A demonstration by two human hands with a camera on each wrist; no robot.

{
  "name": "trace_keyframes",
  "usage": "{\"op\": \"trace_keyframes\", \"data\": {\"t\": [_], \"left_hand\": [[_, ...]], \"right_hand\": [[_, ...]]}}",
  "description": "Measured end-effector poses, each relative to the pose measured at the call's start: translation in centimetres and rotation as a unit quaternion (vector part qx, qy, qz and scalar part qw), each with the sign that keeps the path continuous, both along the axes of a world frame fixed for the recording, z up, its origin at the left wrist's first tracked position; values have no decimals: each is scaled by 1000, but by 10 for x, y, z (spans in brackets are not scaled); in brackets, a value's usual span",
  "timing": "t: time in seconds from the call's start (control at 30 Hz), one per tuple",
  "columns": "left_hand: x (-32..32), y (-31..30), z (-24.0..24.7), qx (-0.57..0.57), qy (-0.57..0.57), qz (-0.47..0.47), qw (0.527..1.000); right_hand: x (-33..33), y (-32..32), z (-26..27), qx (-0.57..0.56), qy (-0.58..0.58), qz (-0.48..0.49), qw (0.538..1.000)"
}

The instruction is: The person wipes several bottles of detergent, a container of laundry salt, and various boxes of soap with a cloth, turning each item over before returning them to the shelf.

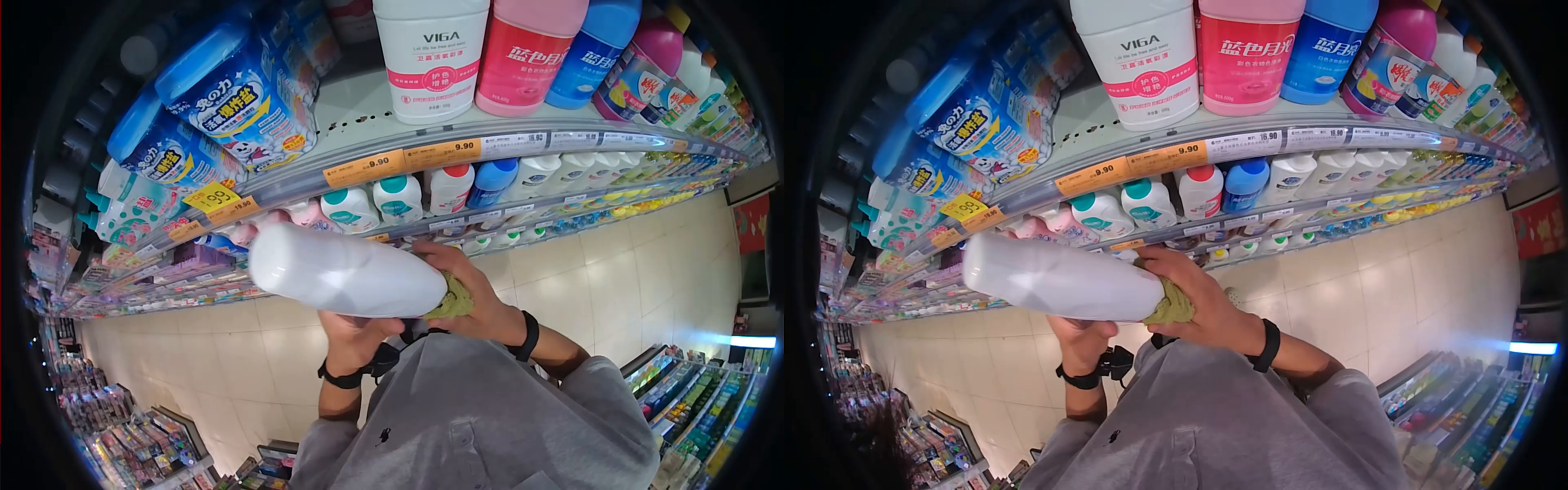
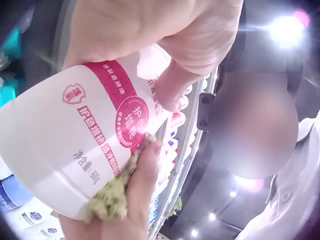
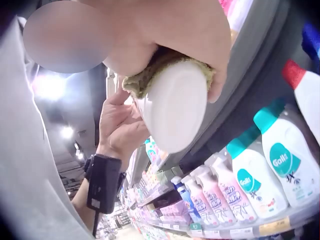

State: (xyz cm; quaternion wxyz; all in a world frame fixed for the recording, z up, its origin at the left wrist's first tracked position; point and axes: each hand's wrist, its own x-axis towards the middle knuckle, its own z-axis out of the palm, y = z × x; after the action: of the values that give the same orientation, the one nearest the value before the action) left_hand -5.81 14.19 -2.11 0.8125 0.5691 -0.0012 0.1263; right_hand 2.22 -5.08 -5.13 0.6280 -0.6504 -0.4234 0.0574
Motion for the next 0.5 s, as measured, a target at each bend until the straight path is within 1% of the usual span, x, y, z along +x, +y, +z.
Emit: {"op": "trace_keyframes", "data": {"t": [0.03, 0.1, 0.13, 0.17, 0.2, 0.27, 0.3, 0.33, 0.37, 0.4, 0.47, 0.5], "left_hand": [[2, 1, 5, -20, -13, 13, 1000], [4, 3, 4, -13, -6, 22, 1000], [4, 5, -3, -17, -12, 18, 1000], [6, 6, -6, -20, -20, 13, 1000], [8, 6, -3, -42, -28, 2, 999], [16, 3, 5, -87, -42, -21, 995], [19, 2, 5, -90, -53, -28, 994], [21, 1, 6, -93, -63, -34, 993], [24, 1, 6, -95, -73, -41, 992], [29, 3, 4, -92, -110, -64, 988], [38, 6, 0, -84, -183, -113, 973], [37, 7, 4, -83, -147, -104, 980]], "right_hand": [[0, 0, -6, 14, 17, 5, 1000], [1, 2, -13, 42, 50, 17, 998], [-1, 2, -13, 88, 141, 45, 985], [-2, 2, -10, 133, 231, 72, 961], [-1, 3, -8, 177, 316, 99, 927], [2, 3, -3, 193, 407, 153, 880], [4, 3, 0, 199, 450, 179, 852], [5, 2, 6, 203, 525, 207, 800], [5, 1, 14, 205, 595, 233, 741], [5, 1, 16, 206, 661, 257, 675], [8, 2, 0, 180, 675, 221, 680], [11, 4, -1, 165, 681, 203, 684]]}}
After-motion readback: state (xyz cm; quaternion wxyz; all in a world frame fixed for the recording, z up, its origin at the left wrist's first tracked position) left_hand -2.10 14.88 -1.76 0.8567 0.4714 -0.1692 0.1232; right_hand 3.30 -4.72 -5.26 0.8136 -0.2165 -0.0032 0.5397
